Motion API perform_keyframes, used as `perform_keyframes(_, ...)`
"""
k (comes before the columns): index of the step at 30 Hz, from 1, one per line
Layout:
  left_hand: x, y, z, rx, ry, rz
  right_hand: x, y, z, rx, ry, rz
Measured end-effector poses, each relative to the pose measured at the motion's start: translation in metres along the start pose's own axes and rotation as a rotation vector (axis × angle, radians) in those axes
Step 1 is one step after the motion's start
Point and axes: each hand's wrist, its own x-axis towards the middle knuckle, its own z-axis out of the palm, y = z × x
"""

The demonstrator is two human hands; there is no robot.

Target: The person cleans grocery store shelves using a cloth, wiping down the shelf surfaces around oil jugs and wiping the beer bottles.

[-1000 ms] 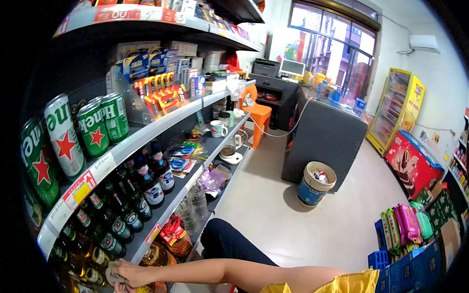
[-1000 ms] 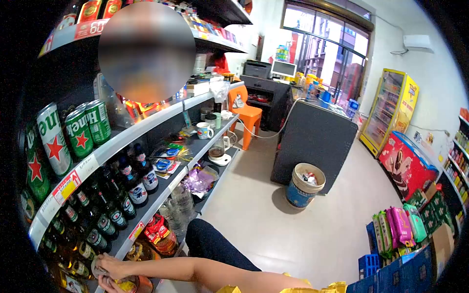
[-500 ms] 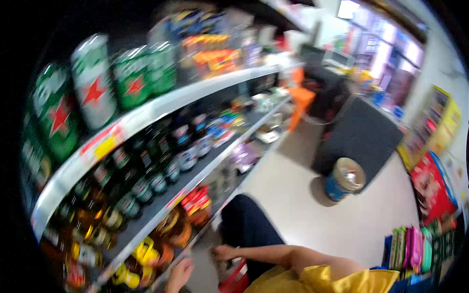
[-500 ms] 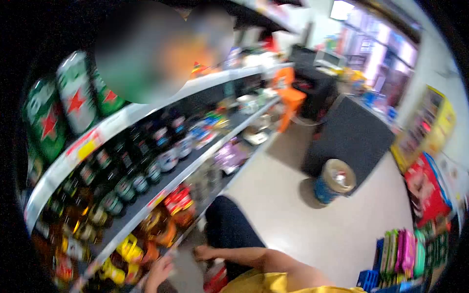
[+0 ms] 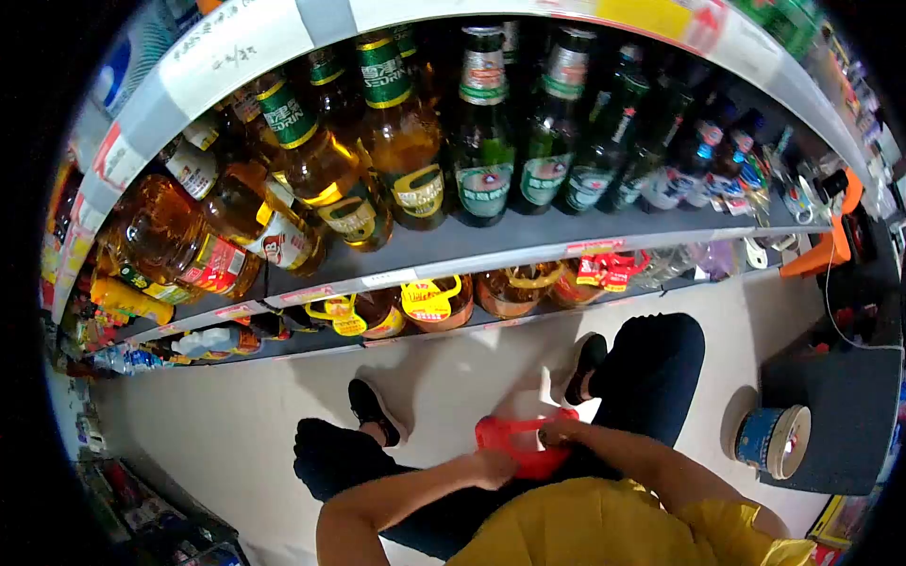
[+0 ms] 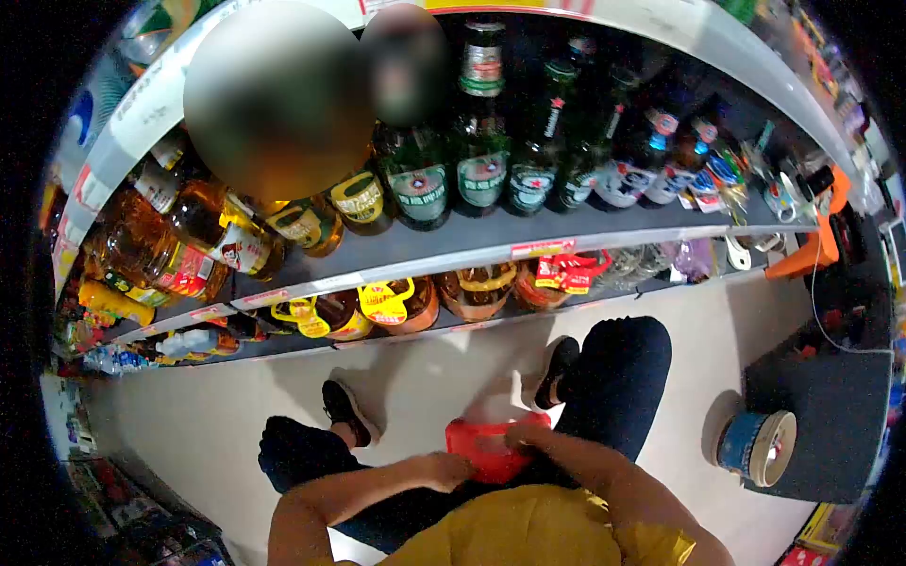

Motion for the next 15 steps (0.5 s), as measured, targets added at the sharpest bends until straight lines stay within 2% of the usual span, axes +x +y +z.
perform_keyframes(1, -0.008, 0.01, -0.008, 0.01, 0.005, -0.03, 0.002, -0.003, 0.002, 0.033, 0.027, -0.003)
perform_keyframes(2, -0.026, 0.029, -0.018, -0.112, 0.204, -0.115, 0.007, -0.007, 0.007, 0.056, 0.047, -0.019)
perform_keyframes(3, -0.037, 0.031, -0.025, -0.003, 0.269, 0.016, 0.004, -0.013, 0.005, 0.1, 0.053, -0.014)
perform_keyframes(4, -0.039, 0.03, -0.03, 0.009, 0.196, 0.013, 0.005, -0.019, 0.001, 0.122, 0.039, -0.025)
perform_keyframes(7, -0.048, 0.008, -0.05, -0.021, 0.202, 0.053, 0.008, -0.04, -0.017, 0.189, 0.018, -0.056)
perform_keyframes(8, -0.062, 0.009, -0.064, 0.105, 0.289, 0.053, 0.011, -0.046, -0.021, 0.212, 0.013, -0.071)
perform_keyframes(10, -0.077, -0.015, -0.058, 0.047, 0.279, 0.072, 0.016, -0.066, -0.034, 0.244, 0.0, -0.109)
perform_keyframes(13, -0.1, -0.029, -0.098, 0.046, 0.053, -0.02, 0.02, -0.101, -0.056, 0.3, -0.022, -0.178)
perform_keyframes(15, -0.103, -0.044, -0.098, 0.045, 0.015, -0.086, 0.028, -0.121, -0.068, 0.32, -0.03, -0.218)
